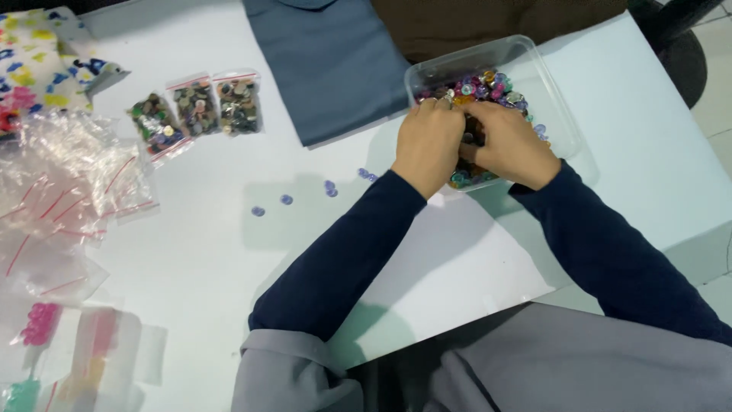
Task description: Sorting small colorful buttons from a container into small plastic bags
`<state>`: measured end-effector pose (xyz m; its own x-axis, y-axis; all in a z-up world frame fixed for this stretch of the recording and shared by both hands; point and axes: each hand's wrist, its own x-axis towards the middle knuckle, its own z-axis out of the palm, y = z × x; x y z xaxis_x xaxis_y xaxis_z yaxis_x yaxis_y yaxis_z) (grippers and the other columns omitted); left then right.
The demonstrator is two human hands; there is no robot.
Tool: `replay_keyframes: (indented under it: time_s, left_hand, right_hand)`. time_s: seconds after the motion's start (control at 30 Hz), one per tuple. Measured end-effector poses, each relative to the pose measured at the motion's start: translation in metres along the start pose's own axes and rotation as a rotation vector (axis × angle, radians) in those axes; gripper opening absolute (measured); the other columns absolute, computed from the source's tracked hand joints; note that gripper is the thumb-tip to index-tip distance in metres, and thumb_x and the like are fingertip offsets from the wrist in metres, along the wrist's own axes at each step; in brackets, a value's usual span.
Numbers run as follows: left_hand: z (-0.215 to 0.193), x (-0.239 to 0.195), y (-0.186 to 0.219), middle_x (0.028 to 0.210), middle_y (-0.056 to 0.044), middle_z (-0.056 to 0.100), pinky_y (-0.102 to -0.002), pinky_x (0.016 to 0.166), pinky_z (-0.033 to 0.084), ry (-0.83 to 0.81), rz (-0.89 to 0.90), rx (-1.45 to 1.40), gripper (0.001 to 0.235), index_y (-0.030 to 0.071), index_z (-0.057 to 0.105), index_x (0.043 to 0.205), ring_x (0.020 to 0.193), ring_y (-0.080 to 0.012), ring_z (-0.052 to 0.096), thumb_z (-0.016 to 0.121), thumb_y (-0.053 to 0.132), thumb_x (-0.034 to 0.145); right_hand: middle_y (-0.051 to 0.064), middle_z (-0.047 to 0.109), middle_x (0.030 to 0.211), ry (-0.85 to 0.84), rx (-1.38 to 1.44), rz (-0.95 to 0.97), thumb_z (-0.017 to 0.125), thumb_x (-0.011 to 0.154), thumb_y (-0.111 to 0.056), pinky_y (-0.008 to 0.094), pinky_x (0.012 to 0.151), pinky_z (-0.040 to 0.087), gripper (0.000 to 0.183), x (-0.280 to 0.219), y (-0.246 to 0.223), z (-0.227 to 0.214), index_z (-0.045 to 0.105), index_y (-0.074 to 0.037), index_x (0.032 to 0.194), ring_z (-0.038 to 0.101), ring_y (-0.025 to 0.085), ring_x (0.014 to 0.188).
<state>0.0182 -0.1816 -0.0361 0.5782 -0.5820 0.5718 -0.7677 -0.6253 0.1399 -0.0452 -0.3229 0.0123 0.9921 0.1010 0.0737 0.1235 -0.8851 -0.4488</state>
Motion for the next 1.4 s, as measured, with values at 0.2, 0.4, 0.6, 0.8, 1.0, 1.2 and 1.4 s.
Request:
replay_keyframes:
  time_s: [0.2, 0.4, 0.6, 0.8, 1.0, 1.2, 1.4]
  left_hand:
    - [0.022, 0.016, -0.005, 0.052, -0.007, 0.061, -0.042, 0.056, 0.038, 0.034, 0.051, 0.123, 0.015, 0.012, 0.072, 0.060, 0.054, -0.0300, 0.061, 0.075, -0.003, 0.062]
    - [0.012, 0.016, -0.013, 0.047, -0.005, 0.057, -0.035, 0.056, 0.040, -0.047, 0.101, 0.129, 0.023, 0.010, 0.070, 0.055, 0.050, -0.0255, 0.059, 0.072, -0.010, 0.066]
    - [-0.018, 0.018, -0.015, 0.049, -0.010, 0.058, -0.028, 0.054, 0.048, -0.019, 0.042, -0.056, 0.023, 0.002, 0.067, 0.058, 0.050, -0.0224, 0.062, 0.073, -0.013, 0.074]
    - [-0.031, 0.014, -0.023, 0.082, -0.012, 0.072, -0.034, 0.068, 0.060, -0.155, 0.083, -0.210, 0.023, -0.001, 0.076, 0.106, 0.071, -0.0274, 0.074, 0.065, -0.011, 0.088]
    - [-0.009, 0.012, -0.018, 0.092, -0.013, 0.072, -0.047, 0.067, 0.053, -0.199, -0.040, -0.198, 0.055, 0.006, 0.062, 0.129, 0.071, -0.0387, 0.069, 0.058, -0.012, 0.077]
    - [-0.022, 0.014, -0.012, 0.062, -0.005, 0.057, -0.048, 0.063, 0.048, -0.154, -0.089, -0.283, 0.033, 0.010, 0.040, 0.103, 0.052, -0.0380, 0.056, 0.049, -0.012, 0.080]
    - [-0.020, 0.014, -0.016, 0.058, -0.006, 0.057, -0.049, 0.057, 0.044, -0.182, -0.087, -0.323, 0.015, 0.010, 0.041, 0.099, 0.049, -0.0383, 0.053, 0.055, 0.005, 0.097]
  right_hand:
    - [0.007, 0.071, 0.087, 0.137, -0.049, 0.001, 0.082, 0.085, -0.014, 0.042, 0.071, 0.056, 0.022, 0.011, 0.036, 0.025, 0.075, -0.010, 0.107, 0.072, 0.032, 0.085]
    - [0.018, 0.076, 0.094, 0.151, 0.147, 0.042, 0.075, 0.091, 0.000, 0.047, 0.071, 0.058, 0.021, 0.006, 0.010, -0.001, 0.078, -0.007, 0.111, 0.072, 0.040, 0.092]
    - [0.029, 0.073, 0.102, 0.158, 0.454, 0.114, 0.067, 0.097, 0.006, 0.048, 0.080, 0.057, 0.022, 0.003, -0.005, -0.014, 0.073, 0.007, 0.118, 0.071, 0.036, 0.097]
    - [0.025, 0.072, 0.109, 0.171, 0.493, 0.122, 0.063, 0.098, 0.006, 0.038, 0.069, 0.056, 0.026, 0.005, 0.008, -0.008, 0.073, 0.003, 0.121, 0.068, 0.027, 0.091]
    - [0.013, 0.062, 0.119, 0.257, 0.238, 0.062, 0.063, 0.088, -0.001, 0.028, 0.062, 0.050, 0.033, -0.001, 0.004, -0.010, 0.074, -0.007, 0.119, 0.062, 0.020, 0.081]
    - [0.011, 0.074, 0.101, 0.115, -0.042, -0.021, 0.071, 0.088, -0.016, 0.043, 0.085, 0.045, 0.021, -0.002, 0.011, 0.002, 0.072, -0.004, 0.105, 0.065, 0.033, 0.088]
    - [0.012, 0.077, 0.104, 0.162, 0.045, 0.030, 0.061, 0.097, -0.009, 0.045, 0.079, 0.051, 0.021, 0.000, 0.000, -0.005, 0.076, -0.006, 0.110, 0.068, 0.033, 0.092]
